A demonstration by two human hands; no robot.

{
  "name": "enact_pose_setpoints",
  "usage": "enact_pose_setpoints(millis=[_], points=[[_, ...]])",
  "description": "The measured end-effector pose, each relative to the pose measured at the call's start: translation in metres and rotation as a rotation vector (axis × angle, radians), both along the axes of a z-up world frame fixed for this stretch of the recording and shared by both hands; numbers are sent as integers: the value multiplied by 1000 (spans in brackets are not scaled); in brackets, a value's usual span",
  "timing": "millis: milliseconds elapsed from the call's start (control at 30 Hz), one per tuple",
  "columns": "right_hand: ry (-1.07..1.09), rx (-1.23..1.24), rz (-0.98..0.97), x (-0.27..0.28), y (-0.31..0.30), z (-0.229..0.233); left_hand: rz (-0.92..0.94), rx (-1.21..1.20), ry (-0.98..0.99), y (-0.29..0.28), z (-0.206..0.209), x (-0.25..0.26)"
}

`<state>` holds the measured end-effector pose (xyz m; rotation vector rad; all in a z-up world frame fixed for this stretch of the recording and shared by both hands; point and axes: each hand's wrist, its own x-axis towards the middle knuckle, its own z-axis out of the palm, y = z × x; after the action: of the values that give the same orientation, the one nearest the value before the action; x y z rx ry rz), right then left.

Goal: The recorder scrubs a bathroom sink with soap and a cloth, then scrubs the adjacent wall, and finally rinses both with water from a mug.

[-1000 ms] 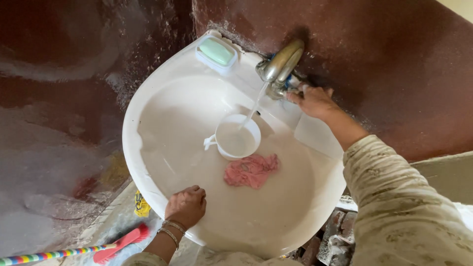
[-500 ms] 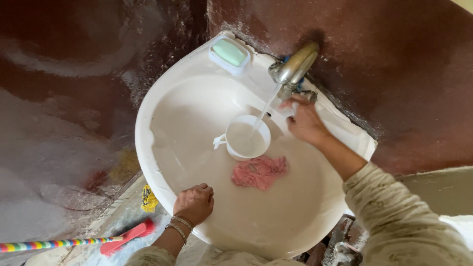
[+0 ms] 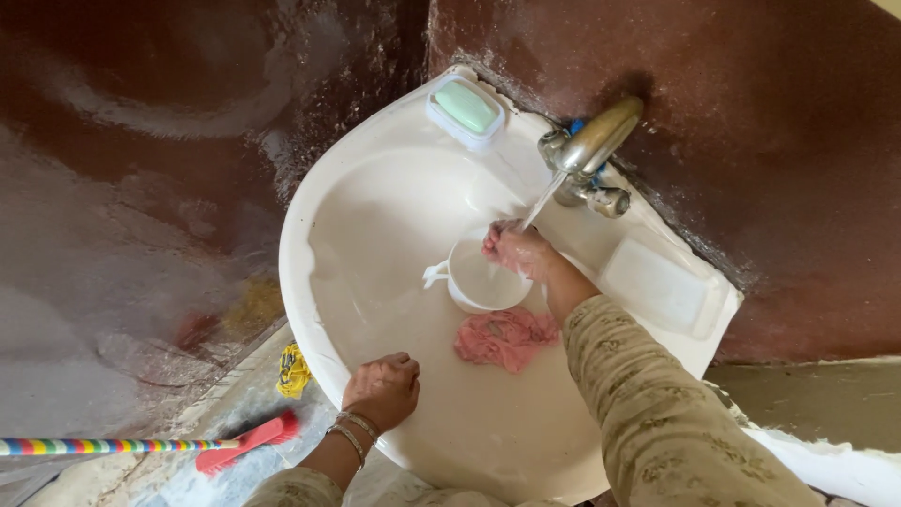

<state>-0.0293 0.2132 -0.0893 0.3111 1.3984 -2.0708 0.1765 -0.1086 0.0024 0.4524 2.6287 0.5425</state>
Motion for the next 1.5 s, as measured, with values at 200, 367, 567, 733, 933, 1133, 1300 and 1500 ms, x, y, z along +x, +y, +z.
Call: enact_pose_setpoints(millis=[200, 367, 567, 733, 933, 1133, 1300, 1500], points=[[53, -123, -107, -13, 6, -23, 63, 56, -67, 4, 7, -4], [21, -28, -208, 8, -1, 19, 190, 537, 251, 35, -13, -46], [-194, -45, -668, 25, -17, 45, 416, 1047, 443, 149, -61, -151], [-106, -270, -789, 37, -32, 78, 600, 1152, -176, 207, -62, -205], [106, -574, -732, 40, -29, 119, 519, 2070, -1063, 228, -86, -230], [73, -982, -541, 10, -39, 135, 774, 2211, -1240, 216, -3, -200], [-28, -1266, -343, -39, -47, 136, 714, 2226, -1318, 223, 22, -188], [329, -120, -578, -55, -77, 146, 665, 2374, -1310, 230, -16, -193]])
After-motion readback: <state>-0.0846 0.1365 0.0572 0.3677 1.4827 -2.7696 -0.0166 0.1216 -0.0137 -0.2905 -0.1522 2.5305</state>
